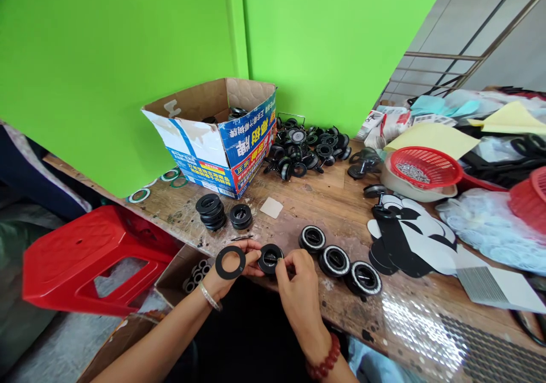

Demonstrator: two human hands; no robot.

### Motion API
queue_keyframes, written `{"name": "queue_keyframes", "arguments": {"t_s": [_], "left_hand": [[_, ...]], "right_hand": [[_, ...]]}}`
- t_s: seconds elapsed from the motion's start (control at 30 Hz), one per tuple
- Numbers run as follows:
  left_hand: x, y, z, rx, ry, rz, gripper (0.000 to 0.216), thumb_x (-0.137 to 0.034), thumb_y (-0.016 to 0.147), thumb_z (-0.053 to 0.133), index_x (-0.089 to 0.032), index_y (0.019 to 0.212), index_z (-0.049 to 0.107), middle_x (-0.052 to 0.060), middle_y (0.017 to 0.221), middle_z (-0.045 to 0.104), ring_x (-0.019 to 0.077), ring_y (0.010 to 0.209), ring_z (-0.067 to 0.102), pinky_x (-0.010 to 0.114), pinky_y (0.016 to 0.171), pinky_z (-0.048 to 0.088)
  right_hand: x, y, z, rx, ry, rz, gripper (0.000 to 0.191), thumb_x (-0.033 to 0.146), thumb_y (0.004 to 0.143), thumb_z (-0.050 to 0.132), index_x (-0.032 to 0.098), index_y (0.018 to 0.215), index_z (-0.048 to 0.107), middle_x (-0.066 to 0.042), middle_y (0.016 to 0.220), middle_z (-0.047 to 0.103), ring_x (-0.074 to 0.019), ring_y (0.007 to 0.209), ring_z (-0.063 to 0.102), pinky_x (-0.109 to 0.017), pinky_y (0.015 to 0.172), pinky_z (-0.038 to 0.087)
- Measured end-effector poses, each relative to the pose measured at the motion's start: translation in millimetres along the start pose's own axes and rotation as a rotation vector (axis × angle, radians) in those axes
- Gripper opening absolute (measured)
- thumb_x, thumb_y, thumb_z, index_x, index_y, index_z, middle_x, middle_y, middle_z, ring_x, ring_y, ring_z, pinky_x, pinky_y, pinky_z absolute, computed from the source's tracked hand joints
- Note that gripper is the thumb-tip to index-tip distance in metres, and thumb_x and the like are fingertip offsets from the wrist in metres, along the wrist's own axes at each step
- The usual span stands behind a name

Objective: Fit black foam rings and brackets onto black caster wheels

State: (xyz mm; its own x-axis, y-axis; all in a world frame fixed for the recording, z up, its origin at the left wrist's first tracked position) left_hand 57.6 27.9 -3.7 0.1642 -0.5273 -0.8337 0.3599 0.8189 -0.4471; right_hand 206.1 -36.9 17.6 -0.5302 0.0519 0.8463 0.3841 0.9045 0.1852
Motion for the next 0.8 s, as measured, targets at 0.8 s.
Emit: {"name": "queue_keyframes", "arguments": {"t_s": [0.8], "left_hand": [[0, 0, -3, 0.019, -0.107, -0.004, 0.048, -0.058, 0.075, 0.076, -0.012, 0.080, 0.066, 0.001, 0.066, 0.061, 0.0129, 0.055, 0.065, 0.030, 0.058, 0.062]], "right_hand": [[4, 50, 23, 0.384, -0.187, 0.076, 0.030, 0.043, 0.069, 0.077, 0.022, 0.076, 0.056, 0.002, 0.065, 0.060, -0.0139, 0.057, 0.049, -0.026, 0.054, 0.030]]}}
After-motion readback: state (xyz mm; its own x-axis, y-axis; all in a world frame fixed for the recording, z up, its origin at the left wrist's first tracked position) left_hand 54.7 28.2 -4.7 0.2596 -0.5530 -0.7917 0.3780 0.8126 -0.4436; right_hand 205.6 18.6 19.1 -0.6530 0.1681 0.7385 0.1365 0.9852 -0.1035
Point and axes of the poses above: each hand's wrist, its own y-axis towards the middle knuckle, its own z-axis out of the palm, x = y × z, the point moved 4 cm from there along y, towards the middle knuckle
